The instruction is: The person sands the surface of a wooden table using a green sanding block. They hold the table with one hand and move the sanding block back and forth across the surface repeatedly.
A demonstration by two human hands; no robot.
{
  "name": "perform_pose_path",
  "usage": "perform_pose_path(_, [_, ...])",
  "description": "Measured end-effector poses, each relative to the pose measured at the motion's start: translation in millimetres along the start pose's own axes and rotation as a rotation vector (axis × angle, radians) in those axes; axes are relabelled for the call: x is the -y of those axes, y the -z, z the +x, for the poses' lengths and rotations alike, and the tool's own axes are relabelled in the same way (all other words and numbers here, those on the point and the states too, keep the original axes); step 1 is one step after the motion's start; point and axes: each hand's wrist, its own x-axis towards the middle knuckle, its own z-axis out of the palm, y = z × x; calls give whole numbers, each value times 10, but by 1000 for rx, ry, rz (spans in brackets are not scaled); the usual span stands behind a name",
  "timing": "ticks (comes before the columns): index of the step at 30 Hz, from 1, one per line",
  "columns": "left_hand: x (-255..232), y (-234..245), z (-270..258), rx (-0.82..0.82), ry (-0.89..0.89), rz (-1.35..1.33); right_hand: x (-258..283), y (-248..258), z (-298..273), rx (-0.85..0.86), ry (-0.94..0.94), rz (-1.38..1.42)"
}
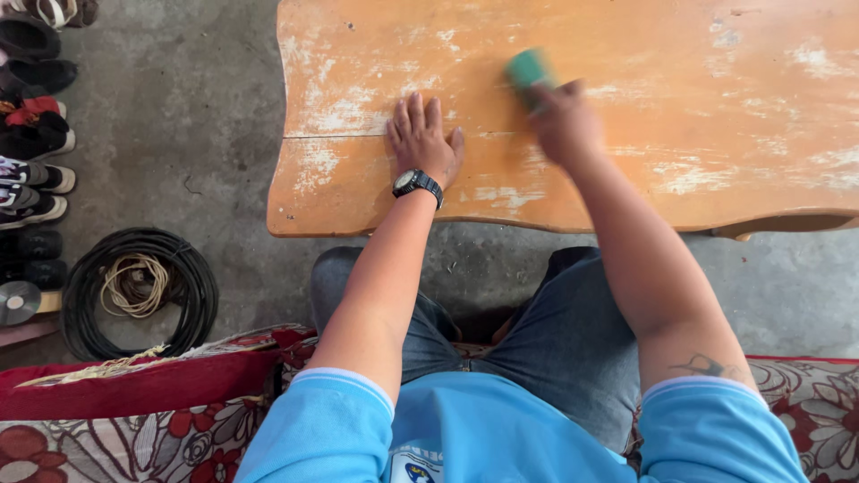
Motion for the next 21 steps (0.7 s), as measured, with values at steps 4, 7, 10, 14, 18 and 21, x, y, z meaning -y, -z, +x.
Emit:
perform_pose_path(4, [-7,-4,4,0,9,55,214,-39,-189,117,242,79])
perform_pose_path(7, [8,-32,-21,1,9,26,-29,74,5,57,61,40])
perform_pose_path(10, [19,-41,7,-27,-9,5,-309,178,91,-167,-185,19])
perform_pose_path(14, [5,-27,19,-19,1,7,-115,99,-39,-128,-90,1])
perform_pose_path(18, [12,-42,6,-19,5,35,415,1,-274,135,227,-15])
perform_pose_path(21, [20,-62,5,-18,10,4,460,96,-147,91,146,-20])
